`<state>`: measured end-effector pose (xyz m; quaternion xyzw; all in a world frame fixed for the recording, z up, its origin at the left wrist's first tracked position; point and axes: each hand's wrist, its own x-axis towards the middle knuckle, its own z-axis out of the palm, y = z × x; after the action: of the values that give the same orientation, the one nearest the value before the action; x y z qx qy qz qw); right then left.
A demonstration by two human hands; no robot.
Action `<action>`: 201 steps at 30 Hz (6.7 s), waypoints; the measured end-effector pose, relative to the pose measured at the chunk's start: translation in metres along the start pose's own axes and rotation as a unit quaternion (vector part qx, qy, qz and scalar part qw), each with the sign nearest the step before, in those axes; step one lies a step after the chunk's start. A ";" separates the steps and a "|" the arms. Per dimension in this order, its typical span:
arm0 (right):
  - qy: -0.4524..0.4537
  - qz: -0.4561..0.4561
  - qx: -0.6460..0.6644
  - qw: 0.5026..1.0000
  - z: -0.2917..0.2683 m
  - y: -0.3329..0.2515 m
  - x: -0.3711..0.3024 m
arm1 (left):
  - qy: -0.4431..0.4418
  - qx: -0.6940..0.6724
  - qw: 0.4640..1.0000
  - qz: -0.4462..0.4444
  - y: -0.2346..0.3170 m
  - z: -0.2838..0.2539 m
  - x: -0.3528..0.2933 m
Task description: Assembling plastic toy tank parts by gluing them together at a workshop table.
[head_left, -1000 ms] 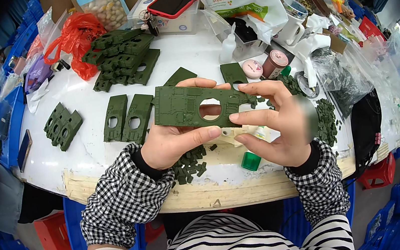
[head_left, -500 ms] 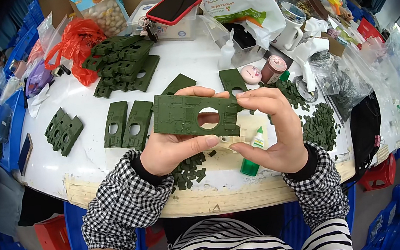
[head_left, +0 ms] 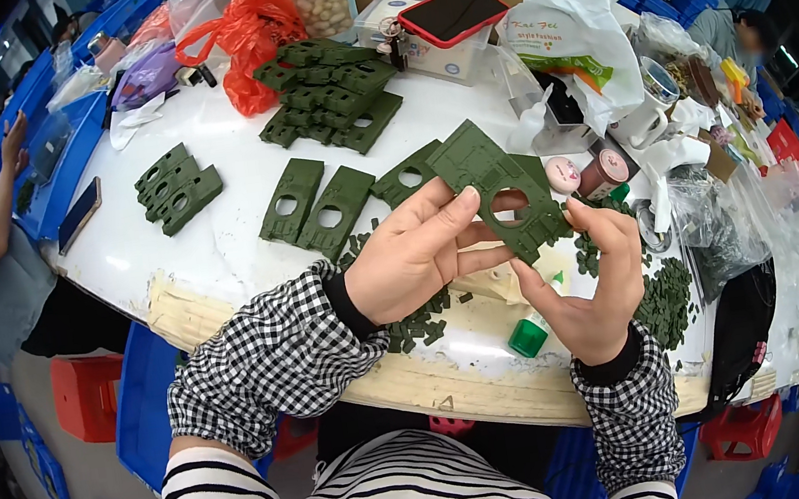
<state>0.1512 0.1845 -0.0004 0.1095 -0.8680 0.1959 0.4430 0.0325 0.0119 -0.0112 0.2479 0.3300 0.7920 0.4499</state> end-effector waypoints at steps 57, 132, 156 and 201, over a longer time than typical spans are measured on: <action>-0.065 0.018 0.040 0.997 -0.008 0.001 0.006 | 0.322 0.833 0.439 -0.102 0.178 -0.164 -0.138; -0.160 0.349 0.031 0.923 -0.048 0.085 0.006 | 0.023 0.700 0.654 0.286 0.008 0.004 0.013; -0.081 0.451 0.472 0.753 -0.043 0.053 0.012 | 0.033 0.739 0.605 0.294 0.006 0.006 0.010; -0.028 0.340 0.233 0.911 0.000 0.018 -0.007 | 0.019 0.762 0.575 0.299 -0.006 0.017 0.003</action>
<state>0.1483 0.2003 -0.0104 -0.0865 -0.7942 0.5285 0.2870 0.0462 0.0217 -0.0042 0.5686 0.7273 0.3431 -0.1735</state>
